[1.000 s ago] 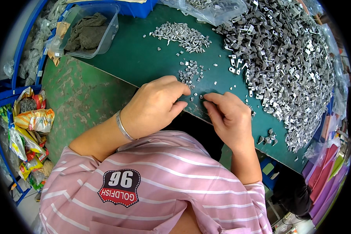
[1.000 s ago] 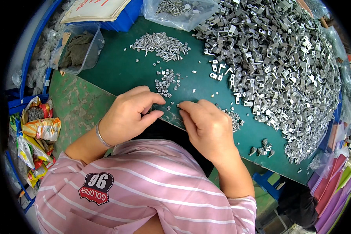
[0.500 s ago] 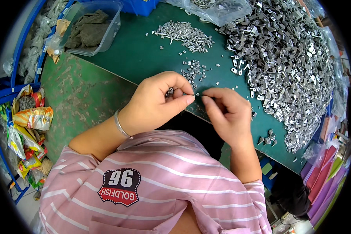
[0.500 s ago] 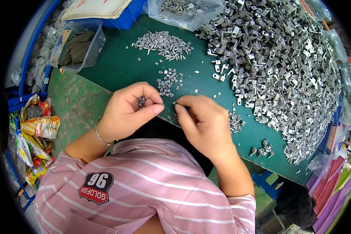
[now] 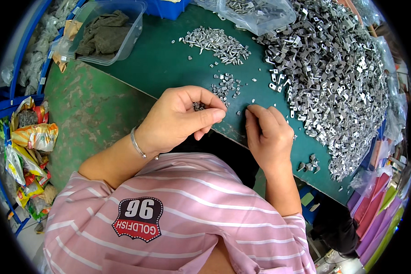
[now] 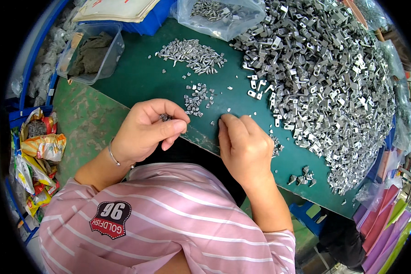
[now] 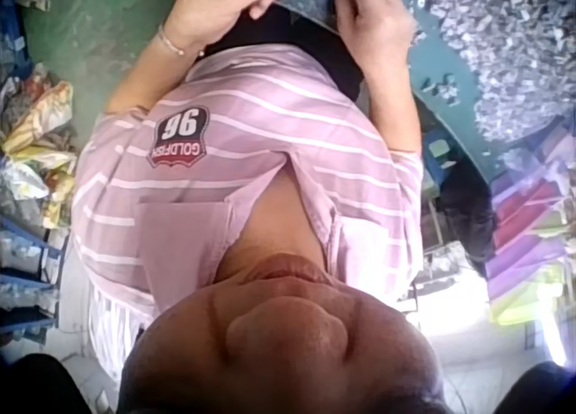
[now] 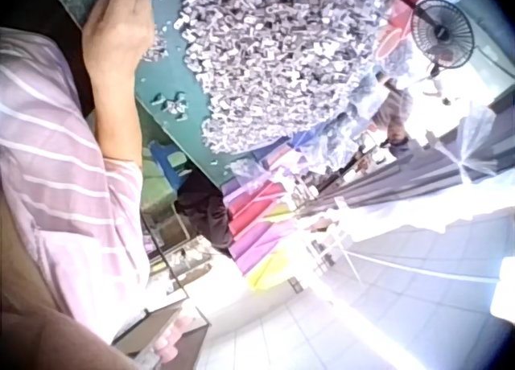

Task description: The person picks up metal hardware components from a large pile, looks at them, and places some into smaller groups or containers.

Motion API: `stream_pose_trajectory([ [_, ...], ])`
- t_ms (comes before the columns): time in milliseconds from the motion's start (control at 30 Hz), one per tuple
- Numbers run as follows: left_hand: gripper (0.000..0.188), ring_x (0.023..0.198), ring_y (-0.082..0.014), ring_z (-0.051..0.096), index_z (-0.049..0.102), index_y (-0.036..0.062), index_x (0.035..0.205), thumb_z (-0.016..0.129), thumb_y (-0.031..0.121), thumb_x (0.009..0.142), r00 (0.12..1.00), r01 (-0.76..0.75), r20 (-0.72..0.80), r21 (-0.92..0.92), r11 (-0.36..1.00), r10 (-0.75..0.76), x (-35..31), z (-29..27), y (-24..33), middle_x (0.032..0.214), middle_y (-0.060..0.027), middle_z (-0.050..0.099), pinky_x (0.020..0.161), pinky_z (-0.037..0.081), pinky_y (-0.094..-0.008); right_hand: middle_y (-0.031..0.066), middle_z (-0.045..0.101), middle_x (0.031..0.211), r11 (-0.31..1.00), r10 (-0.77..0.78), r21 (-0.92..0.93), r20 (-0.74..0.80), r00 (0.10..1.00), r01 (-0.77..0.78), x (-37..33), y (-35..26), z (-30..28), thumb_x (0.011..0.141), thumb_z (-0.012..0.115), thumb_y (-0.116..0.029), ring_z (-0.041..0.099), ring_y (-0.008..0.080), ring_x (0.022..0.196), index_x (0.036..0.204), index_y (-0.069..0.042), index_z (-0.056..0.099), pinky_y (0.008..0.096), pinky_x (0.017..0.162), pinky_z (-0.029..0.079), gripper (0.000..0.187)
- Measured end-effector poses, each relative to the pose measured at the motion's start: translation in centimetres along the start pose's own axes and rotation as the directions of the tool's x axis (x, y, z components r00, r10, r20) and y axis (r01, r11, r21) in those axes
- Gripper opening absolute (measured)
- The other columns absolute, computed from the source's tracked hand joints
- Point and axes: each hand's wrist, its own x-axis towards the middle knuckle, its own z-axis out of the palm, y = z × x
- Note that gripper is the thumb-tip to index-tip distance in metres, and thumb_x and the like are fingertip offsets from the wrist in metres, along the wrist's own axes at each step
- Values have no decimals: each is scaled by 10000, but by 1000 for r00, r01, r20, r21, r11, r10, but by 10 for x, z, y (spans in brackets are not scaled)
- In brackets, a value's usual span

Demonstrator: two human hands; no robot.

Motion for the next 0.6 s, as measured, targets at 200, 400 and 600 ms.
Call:
stream_pose_trajectory([
  [200, 112, 631, -93, 569, 598, -38, 967, 621, 42, 892, 999, -50, -20, -43, 998, 49, -1, -5, -2, 849, -102, 641, 496, 444, -197, 74, 538, 645, 996, 43, 80, 48, 998, -47, 1, -3, -4, 773, 697, -45, 551, 265, 510, 871, -66, 658, 364, 470, 454, 108],
  [400, 117, 613, -105, 551, 578, -42, 952, 547, 13, 853, 1000, -17, -14, -215, 977, 14, 3, -4, 1, 836, -102, 617, 461, 411, -197, 81, 536, 640, 994, 3, 108, 73, 997, -11, -3, -3, -9, 774, 711, -50, 548, 252, 526, 886, -66, 665, 351, 481, 444, 122],
  [600, 97, 537, -52, 397, 645, -4, 916, 619, 12, 825, 981, -70, -168, 138, 988, 93, -3, -11, 8, 634, 41, 460, 452, 295, -197, 53, 553, 616, 908, 392, 140, 39, 919, -394, -25, 27, -72, 763, 717, 23, 486, 114, 509, 870, -17, 682, 256, 475, 375, 119],
])
